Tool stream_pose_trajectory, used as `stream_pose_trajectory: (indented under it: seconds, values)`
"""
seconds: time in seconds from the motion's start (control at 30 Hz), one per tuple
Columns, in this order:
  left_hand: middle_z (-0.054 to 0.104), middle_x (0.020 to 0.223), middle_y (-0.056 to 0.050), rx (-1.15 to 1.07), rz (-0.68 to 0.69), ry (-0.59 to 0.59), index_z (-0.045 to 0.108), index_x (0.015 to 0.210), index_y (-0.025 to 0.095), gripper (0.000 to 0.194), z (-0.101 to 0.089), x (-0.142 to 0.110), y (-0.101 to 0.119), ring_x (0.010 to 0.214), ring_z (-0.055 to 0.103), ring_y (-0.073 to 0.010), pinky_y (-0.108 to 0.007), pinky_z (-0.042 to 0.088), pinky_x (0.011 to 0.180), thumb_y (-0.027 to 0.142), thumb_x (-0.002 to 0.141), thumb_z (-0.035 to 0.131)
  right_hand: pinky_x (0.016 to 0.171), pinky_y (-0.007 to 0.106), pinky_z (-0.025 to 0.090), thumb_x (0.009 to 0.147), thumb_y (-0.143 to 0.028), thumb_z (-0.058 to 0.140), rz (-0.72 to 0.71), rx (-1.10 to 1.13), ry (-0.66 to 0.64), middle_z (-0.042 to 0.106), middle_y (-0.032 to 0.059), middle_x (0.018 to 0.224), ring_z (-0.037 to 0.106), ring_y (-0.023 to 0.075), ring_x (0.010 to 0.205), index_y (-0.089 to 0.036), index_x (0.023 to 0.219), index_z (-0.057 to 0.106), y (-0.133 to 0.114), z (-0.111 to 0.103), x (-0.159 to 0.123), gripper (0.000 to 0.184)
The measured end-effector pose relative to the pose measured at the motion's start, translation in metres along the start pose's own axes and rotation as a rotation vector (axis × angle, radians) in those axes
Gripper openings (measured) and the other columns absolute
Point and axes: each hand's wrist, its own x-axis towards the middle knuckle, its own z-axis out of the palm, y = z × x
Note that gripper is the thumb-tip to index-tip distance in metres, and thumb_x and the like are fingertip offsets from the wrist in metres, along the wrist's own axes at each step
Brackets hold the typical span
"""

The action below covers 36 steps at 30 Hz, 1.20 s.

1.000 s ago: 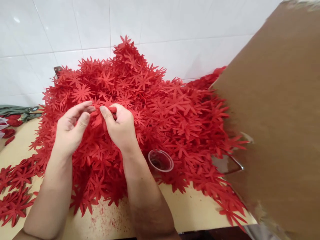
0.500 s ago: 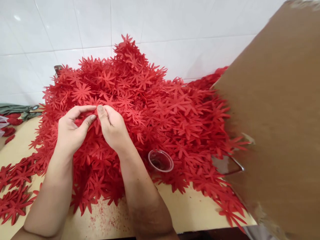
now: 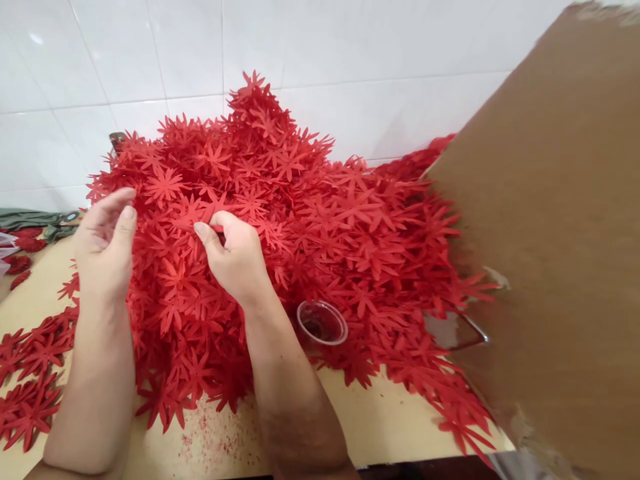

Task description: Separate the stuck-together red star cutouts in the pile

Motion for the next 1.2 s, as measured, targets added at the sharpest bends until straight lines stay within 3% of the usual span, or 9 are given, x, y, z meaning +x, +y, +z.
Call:
stream_pose_trajectory:
  seconds: [0.2,0.4,0.53,0.63,0.73,0.87,0.93,1.03,1.2]
  values:
    - [0.067,0.091,-0.005,-0.184,-0.205,-0.308,0.061,0.105,0.015,0.042,0.033,-0.018,0.026,0.082,0.062,-0.0119,-0.023,0.050,0.078,0.039,0.071,0.067,0.049,0.023,0.025,0.083,-0.038,0.052,-0.002,0.042,0.114,0.029,-0.0063,0.051,0.028,0.0049,0.049,-0.018,0.055,0.033,0.002,0.003,0.000,0.039]
    - [0.058,0.070,0.003,-0.293,-0.327,-0.211,0.061,0.089,0.016,0.030,0.041,-0.018,0.015,0.063,0.052,-0.0060,-0.018,0.045,0.063,0.033,0.066,0.072,0.053,0.022,0.031,0.087,-0.049,0.041,-0.072,0.147,-0.011,0.034,-0.0050,0.057,0.033,0.0060,0.053,-0.019,0.061,0.036,0.005,0.007,0.000,0.040]
    - [0.056,0.065,0.004,-0.349,-0.292,-0.222,0.058,0.075,0.015,0.020,0.041,-0.015,0.013,0.058,0.049,-0.0041,-0.016,0.044,0.061,0.032,0.069,0.068,0.058,0.022,0.037,0.087,-0.053,0.038,-0.073,0.183,-0.091,0.041,-0.0038,0.063,0.039,0.0064,0.059,-0.019,0.067,0.040,0.005,0.010,-0.002,0.039]
    - [0.050,0.058,0.006,-0.365,-0.234,-0.129,0.053,0.068,0.016,0.025,0.040,-0.012,0.012,0.053,0.045,-0.0034,-0.016,0.041,0.054,0.034,0.066,0.071,0.063,0.022,0.042,0.087,-0.049,0.042,-0.067,0.193,-0.088,0.049,-0.0022,0.072,0.046,0.0070,0.063,-0.018,0.081,0.047,0.006,0.007,-0.005,0.031]
    - [0.050,0.059,0.006,-0.358,-0.164,-0.029,0.051,0.068,0.018,0.030,0.036,-0.008,0.009,0.049,0.042,-0.0033,-0.017,0.038,0.048,0.040,0.066,0.070,0.067,0.025,0.044,0.086,-0.040,0.047,-0.064,0.059,0.024,0.055,0.0006,0.077,0.051,0.0089,0.067,-0.017,0.084,0.052,0.008,-0.013,-0.009,0.024]
    - [0.054,0.065,0.005,-0.390,-0.053,0.039,0.053,0.071,0.020,0.023,0.031,-0.003,0.010,0.052,0.045,-0.0038,-0.019,0.040,0.048,0.031,0.066,0.073,0.079,0.034,0.044,0.078,-0.029,0.059,-0.101,-0.373,0.069,0.060,0.0028,0.081,0.055,0.0141,0.078,-0.017,0.074,0.061,0.014,-0.073,-0.024,0.013]
    - [0.057,0.071,0.005,-0.423,-0.039,0.046,0.054,0.071,0.023,0.022,0.029,-0.002,0.014,0.058,0.050,-0.0049,-0.020,0.043,0.052,0.025,0.065,0.075,0.092,0.041,0.038,0.076,-0.025,0.061,-0.097,-0.582,0.012,0.062,0.0027,0.084,0.056,0.0169,0.087,-0.019,0.068,0.063,0.018,-0.105,-0.037,0.011]
    - [0.055,0.070,0.005,-0.449,-0.028,0.036,0.055,0.071,0.024,0.022,0.029,-0.003,0.020,0.056,0.048,-0.0050,-0.021,0.042,0.051,0.022,0.064,0.076,0.096,0.043,0.033,0.074,-0.023,0.062,0.056,-0.835,-0.134,0.064,0.0047,0.091,0.054,0.0199,0.093,-0.019,0.067,0.068,0.027,-0.136,-0.056,0.010]
    - [0.052,0.067,0.005,-0.428,0.013,0.027,0.057,0.072,0.023,0.020,0.030,-0.003,0.022,0.052,0.044,-0.0044,-0.023,0.038,0.052,0.024,0.064,0.076,0.094,0.039,0.031,0.077,-0.031,0.056,0.339,-1.091,-0.622,0.066,0.0077,0.099,0.051,0.0234,0.102,-0.021,0.083,0.073,0.048,-0.134,-0.063,0.021]
